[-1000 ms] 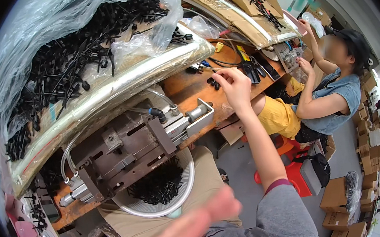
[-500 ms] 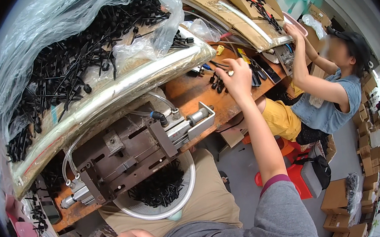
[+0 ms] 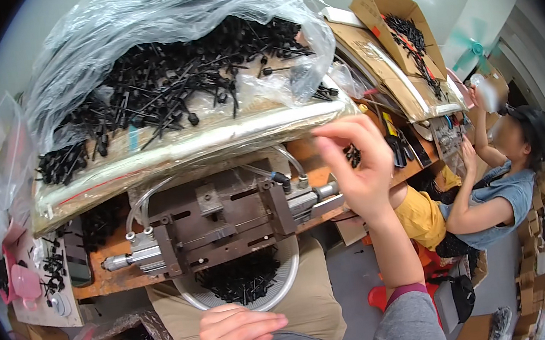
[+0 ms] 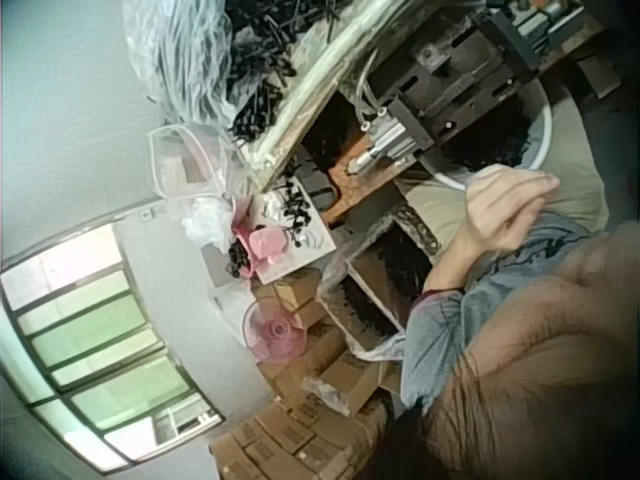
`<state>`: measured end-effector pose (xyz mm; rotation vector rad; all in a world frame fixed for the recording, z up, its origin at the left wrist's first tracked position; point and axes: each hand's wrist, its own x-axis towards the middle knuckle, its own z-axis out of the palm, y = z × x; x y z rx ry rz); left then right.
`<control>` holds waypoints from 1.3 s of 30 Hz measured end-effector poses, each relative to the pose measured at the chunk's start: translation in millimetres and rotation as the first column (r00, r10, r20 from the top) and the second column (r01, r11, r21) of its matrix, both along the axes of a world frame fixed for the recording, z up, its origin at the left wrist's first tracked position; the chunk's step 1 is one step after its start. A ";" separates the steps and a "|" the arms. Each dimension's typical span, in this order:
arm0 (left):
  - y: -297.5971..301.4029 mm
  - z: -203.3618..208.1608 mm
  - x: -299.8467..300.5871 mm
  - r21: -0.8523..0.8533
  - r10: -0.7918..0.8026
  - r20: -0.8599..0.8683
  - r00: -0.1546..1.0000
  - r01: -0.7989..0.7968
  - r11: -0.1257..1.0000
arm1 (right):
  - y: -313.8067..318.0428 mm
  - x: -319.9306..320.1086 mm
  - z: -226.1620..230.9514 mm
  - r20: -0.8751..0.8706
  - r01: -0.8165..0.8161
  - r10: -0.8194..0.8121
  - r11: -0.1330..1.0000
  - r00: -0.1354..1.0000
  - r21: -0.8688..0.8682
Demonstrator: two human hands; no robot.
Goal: The recorder uses a pneumatic press to secure connectors or clips onto black wire components.
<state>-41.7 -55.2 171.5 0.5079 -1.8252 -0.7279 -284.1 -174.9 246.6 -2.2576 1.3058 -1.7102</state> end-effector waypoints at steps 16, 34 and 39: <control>15.6 -33.3 16.0 0.089 0.029 0.100 0.995 -0.038 0.995 | -135.1 161.4 31.2 -0.812 -0.081 0.217 0.975 0.542 0.206; 21.8 -42.5 13.1 0.077 -0.018 0.064 0.998 0.013 0.997 | -151.6 171.2 35.0 -0.848 0.150 0.275 0.914 0.454 0.376; 31.6 -49.4 22.9 0.148 -0.024 -0.005 1.000 0.024 0.989 | -156.3 156.6 32.3 -0.846 0.151 0.271 0.915 0.460 0.375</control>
